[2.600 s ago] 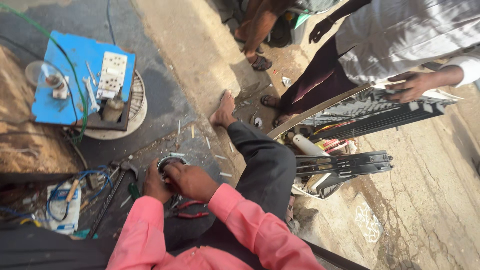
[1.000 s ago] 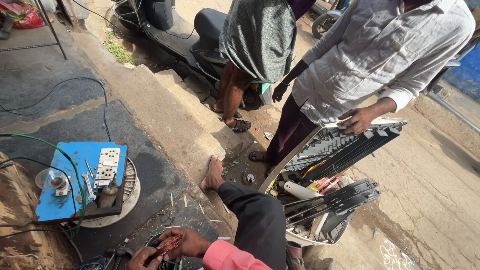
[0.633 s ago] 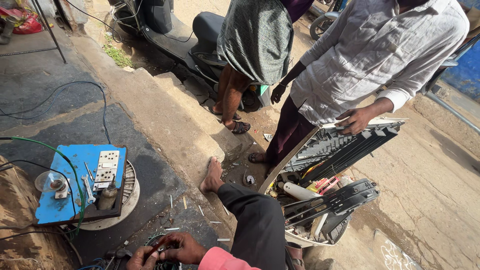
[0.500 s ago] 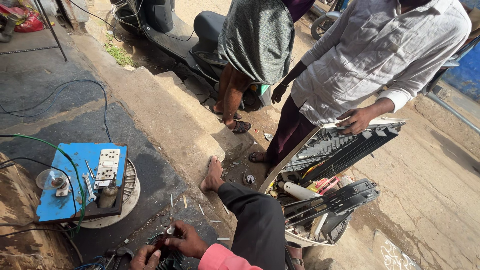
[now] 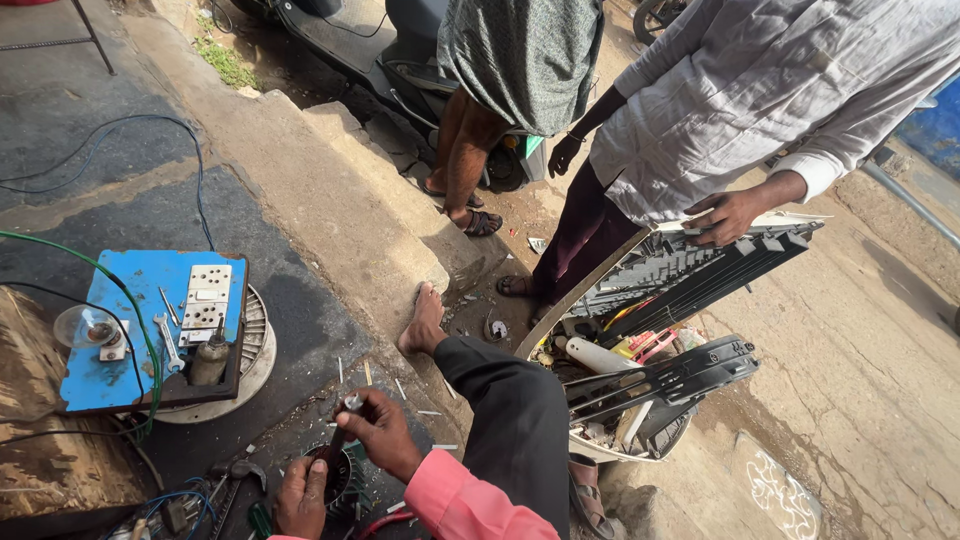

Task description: The person separates and organizes copper wires from a motor stator using their hands and a pair of pliers, then twists a bundle of the wires together.

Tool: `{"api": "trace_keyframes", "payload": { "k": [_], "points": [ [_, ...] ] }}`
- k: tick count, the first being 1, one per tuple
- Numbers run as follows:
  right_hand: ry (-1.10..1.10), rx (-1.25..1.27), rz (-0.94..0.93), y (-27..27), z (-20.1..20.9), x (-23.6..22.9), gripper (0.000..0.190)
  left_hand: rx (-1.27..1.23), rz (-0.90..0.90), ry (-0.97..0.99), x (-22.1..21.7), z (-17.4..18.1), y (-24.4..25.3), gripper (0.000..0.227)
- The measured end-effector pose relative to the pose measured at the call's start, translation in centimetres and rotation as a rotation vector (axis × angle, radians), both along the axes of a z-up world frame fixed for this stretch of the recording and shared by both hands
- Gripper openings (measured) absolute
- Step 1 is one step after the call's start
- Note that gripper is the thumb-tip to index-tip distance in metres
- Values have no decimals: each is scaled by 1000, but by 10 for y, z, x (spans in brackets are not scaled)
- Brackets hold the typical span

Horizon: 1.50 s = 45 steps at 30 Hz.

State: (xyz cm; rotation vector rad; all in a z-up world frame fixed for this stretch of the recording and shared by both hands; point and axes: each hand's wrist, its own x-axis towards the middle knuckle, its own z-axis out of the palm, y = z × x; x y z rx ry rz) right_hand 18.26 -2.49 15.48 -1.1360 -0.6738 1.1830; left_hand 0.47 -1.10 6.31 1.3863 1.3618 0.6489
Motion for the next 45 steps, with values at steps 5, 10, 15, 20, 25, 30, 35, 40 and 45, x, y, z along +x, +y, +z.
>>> {"api": "trace_keyframes", "payload": {
  "k": [5,10,15,20,25,30,35,40,45],
  "points": [
    [-162,142,-187,9,38,46,22,179,55,-27,5,-2,-2,35],
    [4,258,-356,18,50,92,21,283,49,-30,4,3,-10,30],
    [207,147,-486,42,-27,138,32,207,169,-98,9,6,-6,23],
    [803,-195,-699,49,-138,117,34,-198,309,-295,9,16,-7,23],
    [977,-349,-731,54,-166,65,26,-89,244,-292,5,29,-9,21],
    [667,-701,-212,57,-174,75,33,-101,229,-268,4,28,-6,22],
    [-505,-937,101,8,-178,92,46,-201,282,-347,10,30,2,19],
    [-1332,-684,1055,-90,-164,30,69,-259,350,-354,18,33,3,22],
    [-1813,-223,1072,-122,-150,-24,33,200,167,-165,21,36,7,19]
  ]
}}
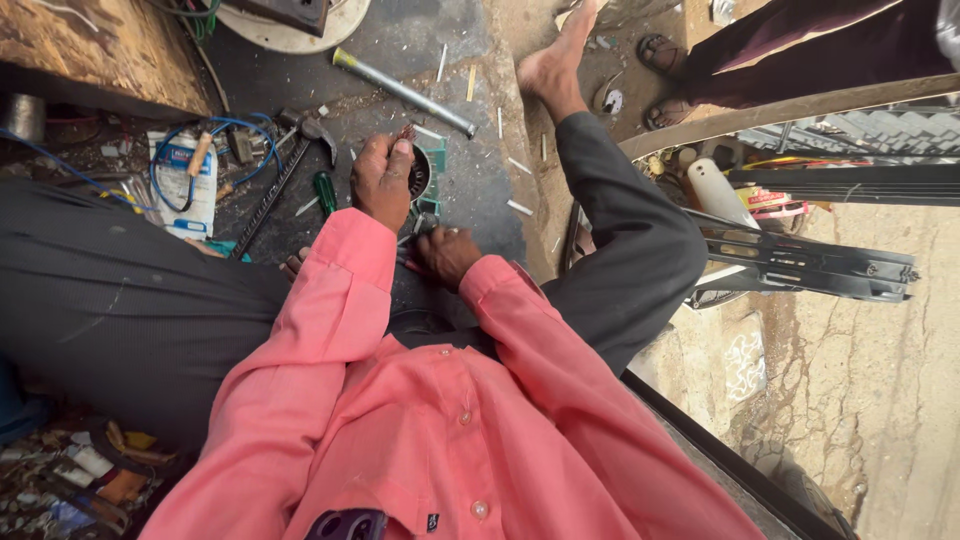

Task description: The person separates and organizes copper wires from a motor stator using their hands and a pair of pliers, then twists a bundle of the wires together.

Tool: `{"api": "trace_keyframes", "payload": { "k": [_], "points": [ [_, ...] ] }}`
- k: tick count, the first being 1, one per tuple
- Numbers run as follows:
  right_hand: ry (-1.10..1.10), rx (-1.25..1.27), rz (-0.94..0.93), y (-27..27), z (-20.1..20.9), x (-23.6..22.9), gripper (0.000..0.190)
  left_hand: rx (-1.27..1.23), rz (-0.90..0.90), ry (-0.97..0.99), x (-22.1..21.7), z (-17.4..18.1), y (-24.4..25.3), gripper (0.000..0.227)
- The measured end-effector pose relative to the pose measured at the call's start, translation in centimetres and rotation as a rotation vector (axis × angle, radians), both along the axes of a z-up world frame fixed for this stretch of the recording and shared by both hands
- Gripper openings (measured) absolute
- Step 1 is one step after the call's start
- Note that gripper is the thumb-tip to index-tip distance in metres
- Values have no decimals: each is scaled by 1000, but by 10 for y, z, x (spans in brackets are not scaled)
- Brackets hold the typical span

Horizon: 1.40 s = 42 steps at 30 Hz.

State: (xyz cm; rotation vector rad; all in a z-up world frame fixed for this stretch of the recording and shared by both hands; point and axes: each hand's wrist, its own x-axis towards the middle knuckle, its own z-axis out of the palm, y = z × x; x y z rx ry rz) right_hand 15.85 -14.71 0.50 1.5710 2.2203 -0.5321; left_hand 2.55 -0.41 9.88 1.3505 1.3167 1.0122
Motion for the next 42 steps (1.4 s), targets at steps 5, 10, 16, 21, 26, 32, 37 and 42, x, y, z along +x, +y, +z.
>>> {"api": "trace_keyframes", "payload": {
  "k": [5,10,16,21,26,32,37,42],
  "points": [
    [36,49,36,8,14,-19,46,-16,-14,-30,2,16,23,20],
    [270,-120,-249,3,13,-17,46,62,-48,106,0,34,40,20],
    [600,-227,-367,-6,7,-6,38,100,-124,77,5,50,49,20],
    [636,-200,-387,-28,49,27,20,136,-193,79,10,19,43,21],
    [1254,-839,-1048,-36,110,64,24,104,-194,123,16,-5,34,22],
    [1516,-978,-1271,-12,128,59,62,4,-66,4,6,0,47,25],
    [1552,-1138,-1326,0,108,51,63,-250,-15,-145,9,1,46,25],
    [1732,-1338,-1305,8,92,50,59,-251,-2,-183,13,2,49,25]
  ]
}}
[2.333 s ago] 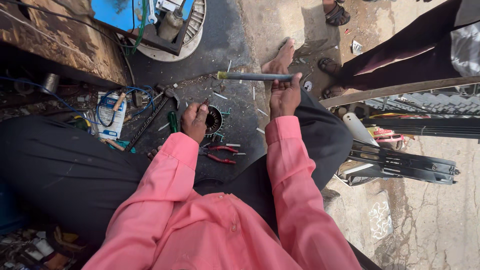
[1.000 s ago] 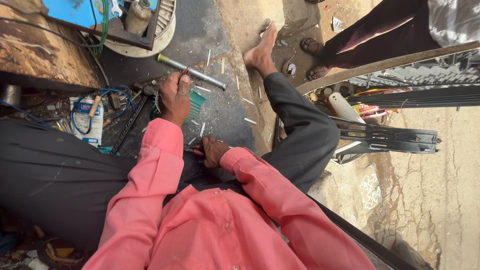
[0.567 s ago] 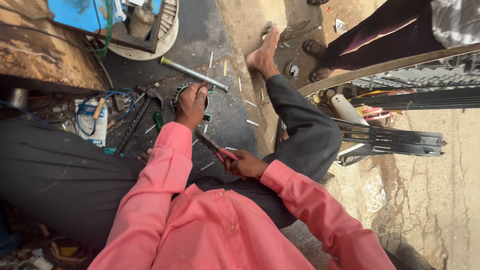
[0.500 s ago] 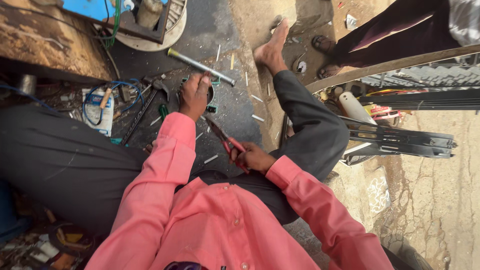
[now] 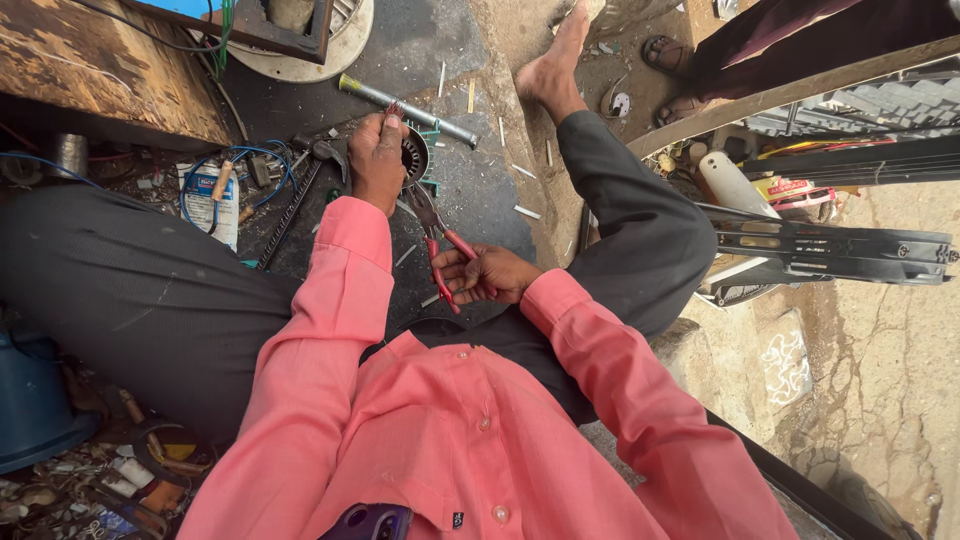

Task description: The person separates and organizes copper wires from a motor stator using their hands and a pair of pliers, then twists a bundle of the wires together.

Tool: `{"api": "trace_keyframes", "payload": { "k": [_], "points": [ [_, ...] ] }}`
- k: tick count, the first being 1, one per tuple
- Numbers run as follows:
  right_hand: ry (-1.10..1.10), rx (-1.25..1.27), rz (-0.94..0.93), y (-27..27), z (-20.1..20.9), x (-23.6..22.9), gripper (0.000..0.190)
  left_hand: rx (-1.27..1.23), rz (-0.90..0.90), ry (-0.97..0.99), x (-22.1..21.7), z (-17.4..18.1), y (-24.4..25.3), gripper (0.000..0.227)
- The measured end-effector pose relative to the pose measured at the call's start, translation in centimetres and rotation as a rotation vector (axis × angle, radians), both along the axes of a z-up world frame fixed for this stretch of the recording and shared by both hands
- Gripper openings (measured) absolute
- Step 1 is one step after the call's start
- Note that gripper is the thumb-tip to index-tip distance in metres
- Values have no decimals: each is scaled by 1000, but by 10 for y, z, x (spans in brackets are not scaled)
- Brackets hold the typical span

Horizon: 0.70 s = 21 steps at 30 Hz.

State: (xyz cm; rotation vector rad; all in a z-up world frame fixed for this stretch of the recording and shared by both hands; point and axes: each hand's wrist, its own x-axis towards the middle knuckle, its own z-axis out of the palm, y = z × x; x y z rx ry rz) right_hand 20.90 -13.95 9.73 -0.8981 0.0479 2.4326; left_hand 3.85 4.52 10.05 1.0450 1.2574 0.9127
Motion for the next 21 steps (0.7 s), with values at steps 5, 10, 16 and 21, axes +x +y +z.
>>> {"api": "trace_keyframes", "payload": {
  "k": [5,10,16,21],
  "points": [
    [111,-58,-2,6,8,8,62,-159,74,-69,2,8,7,25],
    [187,-7,26,12,9,11,57,-361,172,-262,4,1,13,27],
    [147,43,28,17,5,16,53,-345,171,-237,6,-2,11,27],
    [70,72,60,23,5,17,45,-367,174,-287,6,-3,9,28]
  ]
}}
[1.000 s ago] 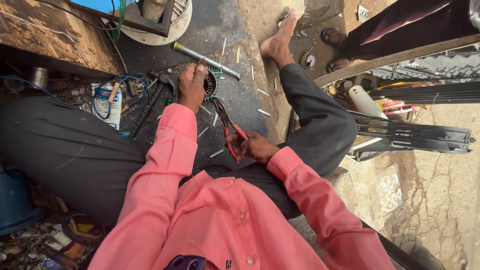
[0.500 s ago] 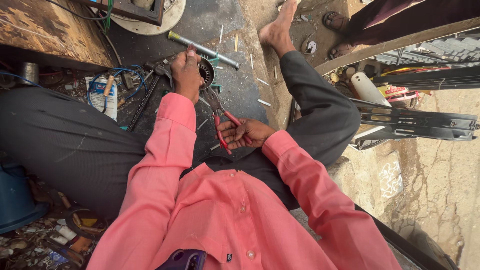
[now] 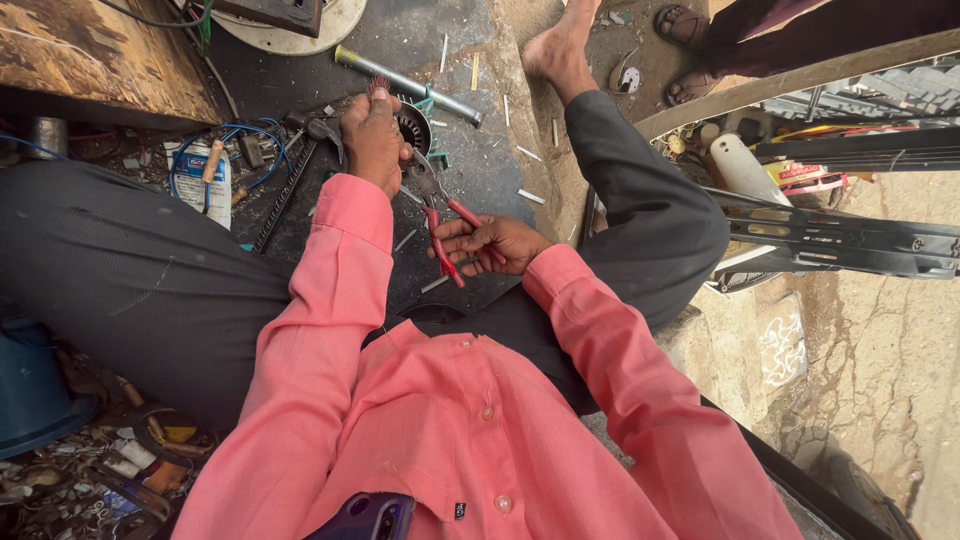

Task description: The person separates and organizes copper wires from a motor stator using their hands and a pair of pliers, then twists a bundle of the wires together.

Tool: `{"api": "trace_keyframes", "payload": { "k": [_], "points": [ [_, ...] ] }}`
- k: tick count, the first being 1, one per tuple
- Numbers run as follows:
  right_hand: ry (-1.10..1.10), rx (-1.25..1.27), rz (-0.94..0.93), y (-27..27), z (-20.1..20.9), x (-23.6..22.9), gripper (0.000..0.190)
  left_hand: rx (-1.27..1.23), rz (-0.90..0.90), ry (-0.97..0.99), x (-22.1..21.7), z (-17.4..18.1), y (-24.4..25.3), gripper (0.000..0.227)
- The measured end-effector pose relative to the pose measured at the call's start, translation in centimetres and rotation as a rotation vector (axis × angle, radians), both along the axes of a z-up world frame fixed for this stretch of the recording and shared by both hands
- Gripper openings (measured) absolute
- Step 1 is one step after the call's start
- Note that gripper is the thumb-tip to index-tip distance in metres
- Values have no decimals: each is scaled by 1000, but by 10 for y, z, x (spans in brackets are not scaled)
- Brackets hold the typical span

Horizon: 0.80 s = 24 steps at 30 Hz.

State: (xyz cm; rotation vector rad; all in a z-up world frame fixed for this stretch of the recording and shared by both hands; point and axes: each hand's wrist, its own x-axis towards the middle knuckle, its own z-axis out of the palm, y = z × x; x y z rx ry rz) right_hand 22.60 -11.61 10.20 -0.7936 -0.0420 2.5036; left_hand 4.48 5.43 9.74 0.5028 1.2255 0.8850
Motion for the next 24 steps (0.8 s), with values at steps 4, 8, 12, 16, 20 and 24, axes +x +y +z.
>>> {"api": "trace_keyframes", "payload": {
  "k": [4,8,12,16,20,24],
  "points": [
    [-25,-39,-34,3,2,-7,34,-16,24,-36,-2,-1,2,29],
    [212,-23,-99,1,-1,-13,37,-39,15,-82,-8,-6,1,30],
    [311,-24,-99,0,1,-19,49,-62,28,-92,-7,-10,0,28],
    [62,-75,-20,-5,0,-27,33,-97,11,-85,-8,-10,1,27],
    [-303,62,-8,-15,-10,-41,24,-94,-34,-66,-11,-15,-1,27],
    [-490,105,1,-16,-9,-45,22,16,-117,183,-10,-16,-5,28]
  ]
}}
